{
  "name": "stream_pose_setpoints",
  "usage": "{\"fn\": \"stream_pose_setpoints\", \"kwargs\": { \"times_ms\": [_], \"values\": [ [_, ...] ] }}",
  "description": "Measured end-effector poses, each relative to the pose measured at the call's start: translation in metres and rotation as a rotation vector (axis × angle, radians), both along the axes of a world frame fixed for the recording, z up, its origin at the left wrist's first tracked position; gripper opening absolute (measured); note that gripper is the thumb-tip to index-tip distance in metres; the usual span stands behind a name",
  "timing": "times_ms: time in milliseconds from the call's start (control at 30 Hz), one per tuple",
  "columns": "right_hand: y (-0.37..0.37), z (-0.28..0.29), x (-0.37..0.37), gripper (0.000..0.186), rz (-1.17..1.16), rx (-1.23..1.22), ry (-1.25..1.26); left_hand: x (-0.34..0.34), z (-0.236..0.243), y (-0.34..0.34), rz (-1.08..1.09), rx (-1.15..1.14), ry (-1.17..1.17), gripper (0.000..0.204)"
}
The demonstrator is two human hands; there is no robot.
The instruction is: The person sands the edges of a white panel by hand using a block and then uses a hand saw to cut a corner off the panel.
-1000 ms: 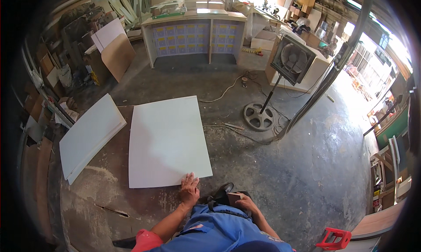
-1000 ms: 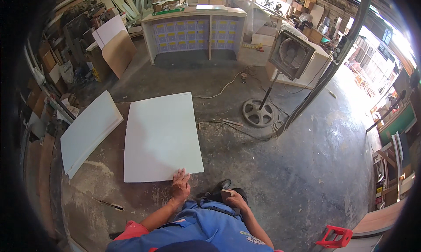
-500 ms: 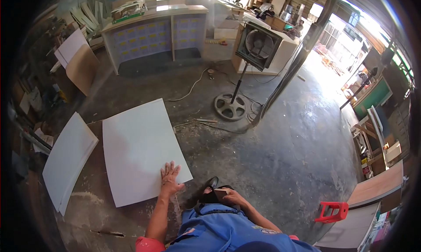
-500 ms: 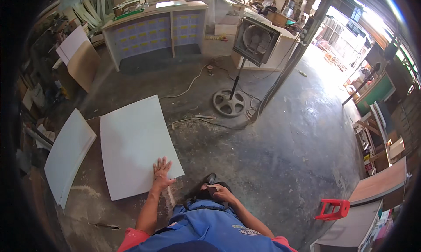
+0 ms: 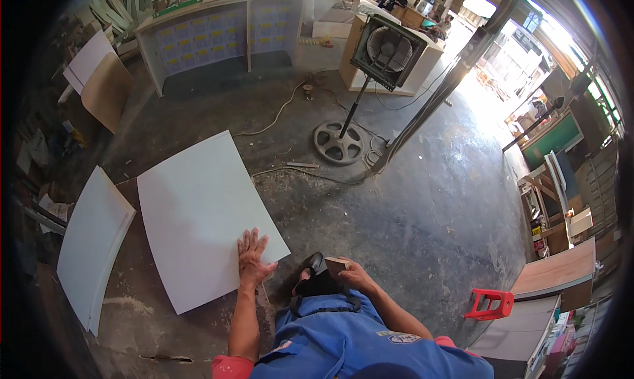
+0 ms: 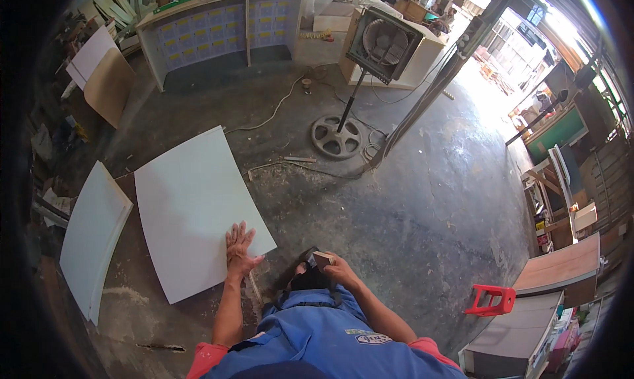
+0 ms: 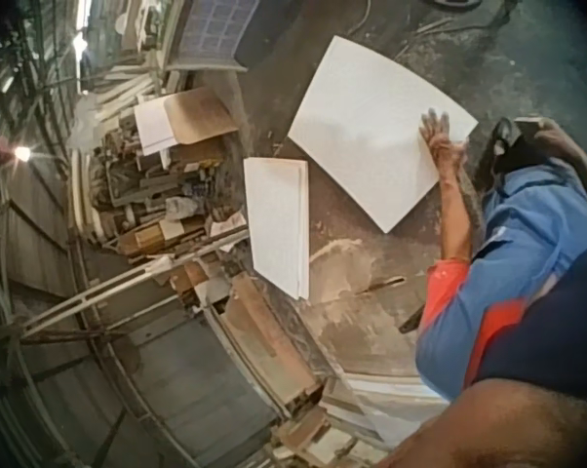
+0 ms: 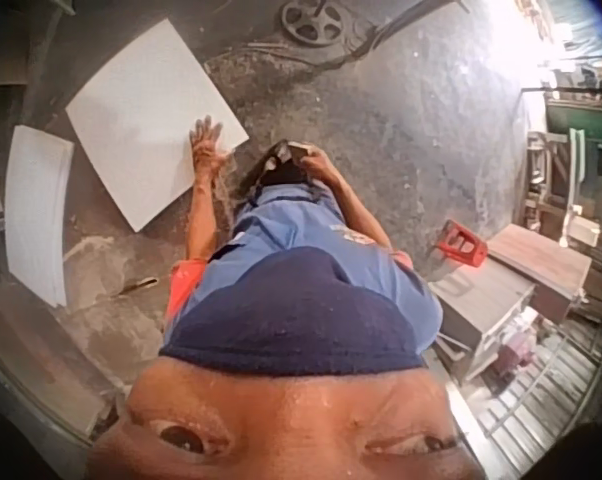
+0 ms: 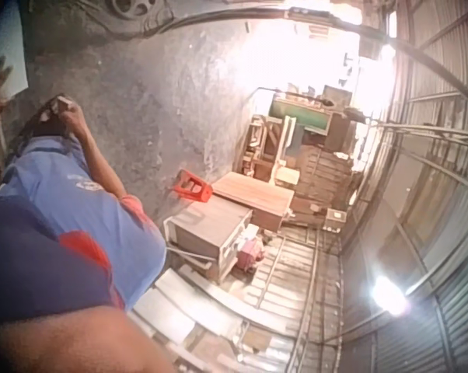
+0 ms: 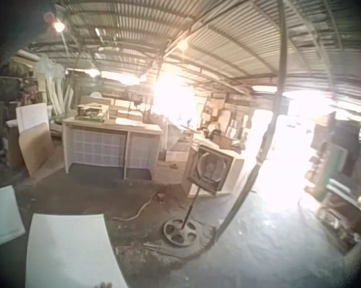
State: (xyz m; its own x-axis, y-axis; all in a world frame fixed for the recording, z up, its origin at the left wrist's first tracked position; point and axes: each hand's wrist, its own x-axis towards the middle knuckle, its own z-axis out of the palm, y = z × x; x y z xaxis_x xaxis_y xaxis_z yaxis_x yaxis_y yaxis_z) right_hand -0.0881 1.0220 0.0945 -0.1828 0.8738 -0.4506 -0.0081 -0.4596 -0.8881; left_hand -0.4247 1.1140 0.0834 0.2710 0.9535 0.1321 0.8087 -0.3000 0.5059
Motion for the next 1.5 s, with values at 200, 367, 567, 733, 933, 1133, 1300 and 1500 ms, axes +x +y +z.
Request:
{"fn": "stream_pose_setpoints", "kwargs": {
  "times_ms": [200, 367, 567, 733, 933, 1133, 1300, 1500],
  "values": [
    [0.016, 0.002, -0.007, 0.061, -0.088, 0.083, 0.162, -0.003, -0.005, 0.003, 0.0, 0.029, 0.014, 0.082],
    [0.021, 0.003, -0.008, 0.069, -0.03, 0.072, 0.184, -0.001, -0.006, 0.003, -0.001, 0.04, 0.029, 0.081],
    [0.041, -0.016, -0.012, 0.063, 0.007, 0.079, 0.184, -0.001, -0.005, 0.004, 0.007, 0.046, 0.049, 0.082],
    [0.056, -0.026, -0.025, 0.06, 0.08, 0.091, 0.124, 0.0, -0.002, 0.005, 0.011, 0.018, 0.045, 0.083],
    [0.04, -0.016, -0.033, 0.055, 0.19, 0.114, 0.073, -0.001, -0.005, -0.001, 0.012, 0.033, 0.061, 0.084],
    [0.033, -0.019, -0.03, 0.054, 0.197, 0.1, 0.127, -0.016, -0.019, 0.011, -0.029, -0.098, 0.029, 0.092],
    [0.027, -0.032, -0.027, 0.054, 0.14, 0.075, 0.182, -0.032, -0.017, 0.013, -0.019, -0.28, 0.079, 0.111],
    [0.028, -0.049, -0.022, 0.056, 0.166, -0.004, 0.125, -0.029, -0.018, 0.004, 0.003, -0.207, 0.103, 0.103]
  ]
}}
